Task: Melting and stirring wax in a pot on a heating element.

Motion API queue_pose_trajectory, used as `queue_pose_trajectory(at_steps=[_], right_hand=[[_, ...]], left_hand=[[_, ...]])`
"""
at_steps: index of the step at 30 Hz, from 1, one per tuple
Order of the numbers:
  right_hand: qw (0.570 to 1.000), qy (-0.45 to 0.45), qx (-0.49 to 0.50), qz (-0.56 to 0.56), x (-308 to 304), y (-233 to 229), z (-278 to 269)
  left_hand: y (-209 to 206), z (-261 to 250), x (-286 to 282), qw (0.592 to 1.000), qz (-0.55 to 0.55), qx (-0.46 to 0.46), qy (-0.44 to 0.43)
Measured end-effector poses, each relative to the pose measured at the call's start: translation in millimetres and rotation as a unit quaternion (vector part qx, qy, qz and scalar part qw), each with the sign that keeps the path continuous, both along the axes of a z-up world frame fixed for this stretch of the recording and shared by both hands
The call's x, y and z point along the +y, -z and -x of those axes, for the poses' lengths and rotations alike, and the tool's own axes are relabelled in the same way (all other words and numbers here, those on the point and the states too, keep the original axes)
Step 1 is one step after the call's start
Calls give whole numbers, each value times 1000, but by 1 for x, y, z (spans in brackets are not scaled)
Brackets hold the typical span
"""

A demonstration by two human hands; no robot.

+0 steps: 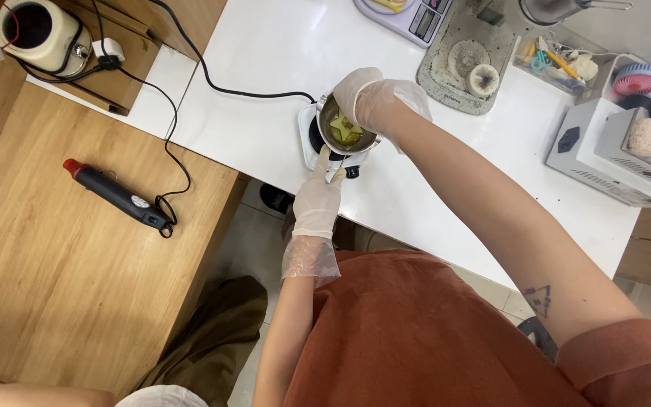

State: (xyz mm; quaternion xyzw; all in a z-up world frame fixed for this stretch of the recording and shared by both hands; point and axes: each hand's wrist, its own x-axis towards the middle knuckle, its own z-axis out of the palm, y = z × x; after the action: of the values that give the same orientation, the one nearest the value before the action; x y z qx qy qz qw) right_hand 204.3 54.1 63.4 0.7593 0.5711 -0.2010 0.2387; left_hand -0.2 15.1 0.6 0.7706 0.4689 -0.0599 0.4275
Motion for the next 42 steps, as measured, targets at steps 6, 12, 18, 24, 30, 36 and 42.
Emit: queue_pose_trajectory(at_steps=[6,12,18,24,30,36,42], right_hand=[[999,-14,-21,28,3,2,6],[997,-16,-61,33,-11,7,13],[998,23,-66,-8,-44,11,10],[998,34,-61,-9,-46,-7,9],[998,14,-63,7,-44,5,8],[998,4,-69,6,-43,7,6],[996,0,-82,22,-40,4,7]], left_hand=[[-18,0,-1,1000,26,12,-2],[-15,0,-3,1000,27,10,-9],[-6,-2,-5,1000,-5,-4,-12],[2,0,-7,1000,-24,-12,-4],[4,0,-7,999,-30,-12,0],[1,0,-5,1000,-13,-12,-7],[11,0,-7,999,-24,-20,-11]])
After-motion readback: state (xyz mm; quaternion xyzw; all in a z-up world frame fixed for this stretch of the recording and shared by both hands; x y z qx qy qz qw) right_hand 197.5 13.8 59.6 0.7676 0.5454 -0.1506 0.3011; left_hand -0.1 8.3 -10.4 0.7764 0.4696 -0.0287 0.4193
